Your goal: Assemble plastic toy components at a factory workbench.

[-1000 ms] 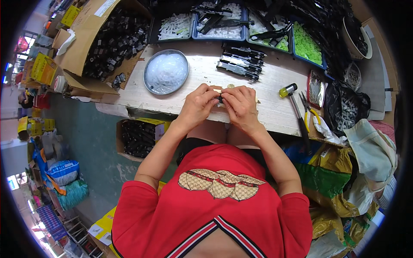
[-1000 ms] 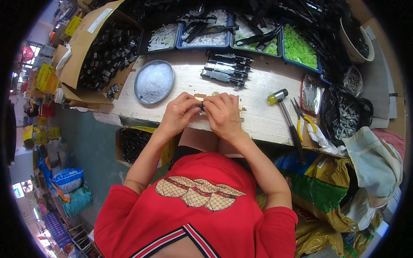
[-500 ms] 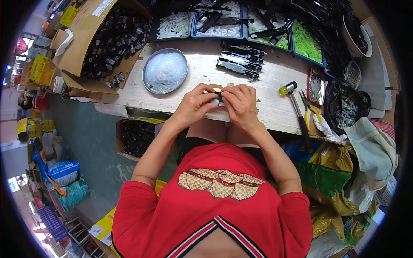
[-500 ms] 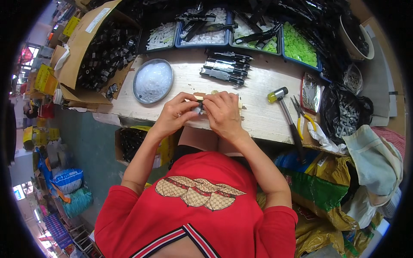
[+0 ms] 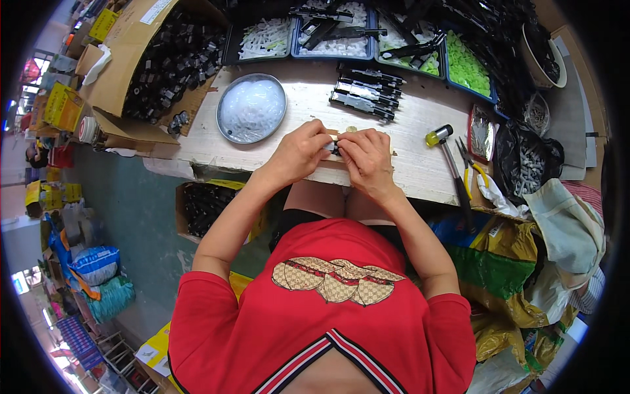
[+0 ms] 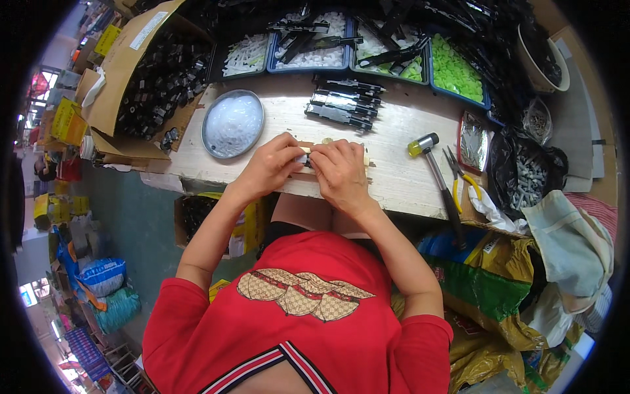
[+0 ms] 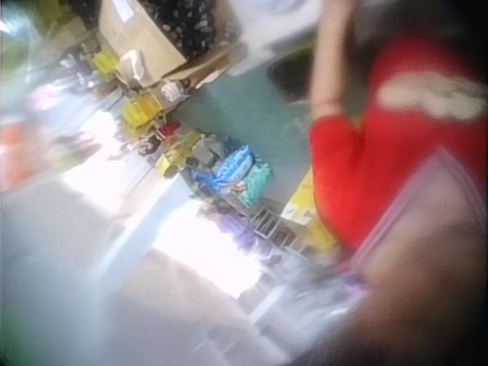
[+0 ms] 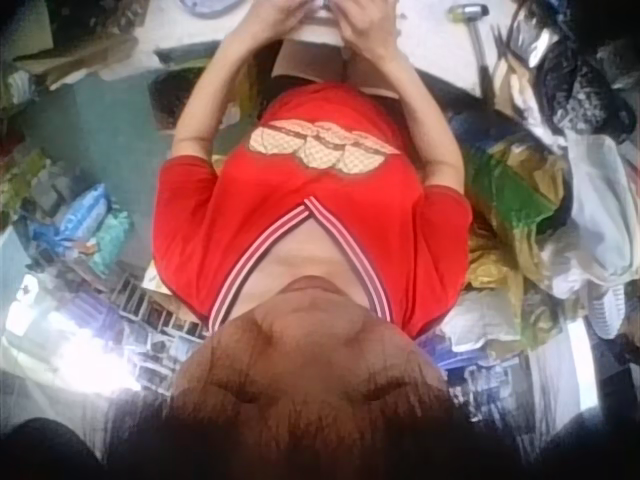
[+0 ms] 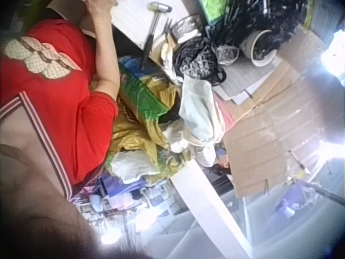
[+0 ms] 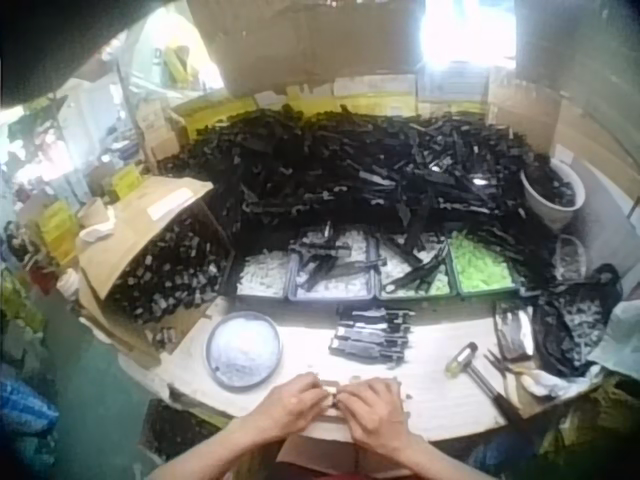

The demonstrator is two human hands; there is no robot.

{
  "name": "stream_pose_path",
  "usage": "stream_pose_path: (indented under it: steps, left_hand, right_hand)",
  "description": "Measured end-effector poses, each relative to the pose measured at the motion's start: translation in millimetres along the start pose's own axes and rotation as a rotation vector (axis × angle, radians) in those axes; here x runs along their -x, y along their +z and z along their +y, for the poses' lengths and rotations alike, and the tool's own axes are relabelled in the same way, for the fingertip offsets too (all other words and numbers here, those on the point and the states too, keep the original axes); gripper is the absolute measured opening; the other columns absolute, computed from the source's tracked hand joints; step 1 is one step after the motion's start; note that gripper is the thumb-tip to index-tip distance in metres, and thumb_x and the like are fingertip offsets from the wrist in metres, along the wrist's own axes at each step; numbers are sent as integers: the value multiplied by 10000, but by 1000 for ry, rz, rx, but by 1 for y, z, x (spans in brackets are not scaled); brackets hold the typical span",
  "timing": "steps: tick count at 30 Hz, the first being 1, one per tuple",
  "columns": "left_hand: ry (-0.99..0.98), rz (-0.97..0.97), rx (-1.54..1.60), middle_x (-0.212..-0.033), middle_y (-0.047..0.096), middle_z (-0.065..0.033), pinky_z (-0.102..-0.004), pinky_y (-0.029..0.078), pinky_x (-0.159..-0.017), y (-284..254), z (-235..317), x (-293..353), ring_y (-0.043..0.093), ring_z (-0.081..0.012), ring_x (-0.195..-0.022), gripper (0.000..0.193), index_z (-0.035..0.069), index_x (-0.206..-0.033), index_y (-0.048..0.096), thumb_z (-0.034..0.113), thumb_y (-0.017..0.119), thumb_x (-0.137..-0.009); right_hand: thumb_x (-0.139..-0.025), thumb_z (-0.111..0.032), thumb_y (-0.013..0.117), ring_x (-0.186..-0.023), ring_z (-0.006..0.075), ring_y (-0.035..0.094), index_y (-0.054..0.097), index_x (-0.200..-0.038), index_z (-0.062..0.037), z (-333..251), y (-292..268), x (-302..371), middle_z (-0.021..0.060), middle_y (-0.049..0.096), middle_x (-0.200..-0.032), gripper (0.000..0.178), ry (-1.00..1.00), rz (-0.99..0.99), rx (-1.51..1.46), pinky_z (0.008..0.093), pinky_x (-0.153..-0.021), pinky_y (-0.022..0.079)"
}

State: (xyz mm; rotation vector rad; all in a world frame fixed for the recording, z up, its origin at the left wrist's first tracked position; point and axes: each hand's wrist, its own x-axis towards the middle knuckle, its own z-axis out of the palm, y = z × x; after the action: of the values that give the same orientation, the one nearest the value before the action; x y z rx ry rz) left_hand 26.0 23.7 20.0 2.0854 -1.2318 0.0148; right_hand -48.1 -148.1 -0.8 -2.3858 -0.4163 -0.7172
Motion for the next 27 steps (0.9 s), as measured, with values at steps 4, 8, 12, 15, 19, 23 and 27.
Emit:
stream_pose_path:
  steps: [4, 8, 12, 15, 19, 23, 27]
  left_hand:
    - [-506, 33, 550, -829, 517, -28, -230, 462, -516, 2, 2, 5, 540, -94, -682, 158, -12, -878, 613, 30, 686, -744]
    - [-711, 221, 916, -790, 501, 14, -164, 405, -453, 14, -5, 17, 505, -37, -594, 91, 14, -809, 617, 12, 684, -748]
    - [-703, 210, 915, -724, 518, 18, -165, 368, -415, 12, -7, 10, 503, -45, -542, 130, 28, -822, 608, -3, 689, -724]
    - [-771, 107, 901, -691, 526, 15, -176, 360, -399, 3, -4, -2, 508, -51, -532, 166, 29, -838, 598, -17, 686, -705]
    - [-809, -110, 833, -703, 550, 2, -187, 390, -452, -1, -19, -12, 510, -58, -580, 192, 29, -854, 591, -28, 680, -693]
    - [-557, -142, 326, -682, 598, -54, -287, 460, -584, -22, -27, -39, 557, -132, -630, 201, 30, -803, 656, 175, 733, -687]
    - [-351, 143, -80, -811, 633, -98, -301, 464, -653, -36, -43, -93, 598, -214, -728, 126, 45, -855, 675, 124, 655, -758]
  right_hand:
    - [-738, -65, 617, -857, 205, 521, 605, -886, -52, -1, 0, -1, 27, 599, -933, 149, 0, -8, -6, 358, -789, 343]
    - [-743, -70, 617, -851, 206, 519, 604, -876, -53, -2, 0, -3, 25, 598, -925, 135, -3, 0, -7, 356, -786, 343]
    - [-748, -75, 616, -848, 208, 518, 606, -873, -56, -1, 0, -5, 27, 599, -923, 126, 3, 0, -2, 355, -783, 341]
    - [-748, -75, 616, -850, 209, 519, 608, -872, -57, -1, -1, -4, 30, 601, -922, 126, 18, -8, -11, 354, -784, 341]
    - [-746, -74, 619, -864, 214, 521, 611, -870, -57, 1, -16, -5, 32, 605, -924, 125, 36, -16, -33, 356, -788, 341]
    - [-751, -60, 612, -841, 240, 544, 618, -861, -54, 27, -62, -9, 54, 621, -915, 110, 93, 80, 63, 357, -759, 369]
    - [-792, -61, 574, -804, 302, 573, 623, -890, -41, 77, -124, 9, 120, 621, -880, 112, 467, 118, 268, 392, -723, 429]
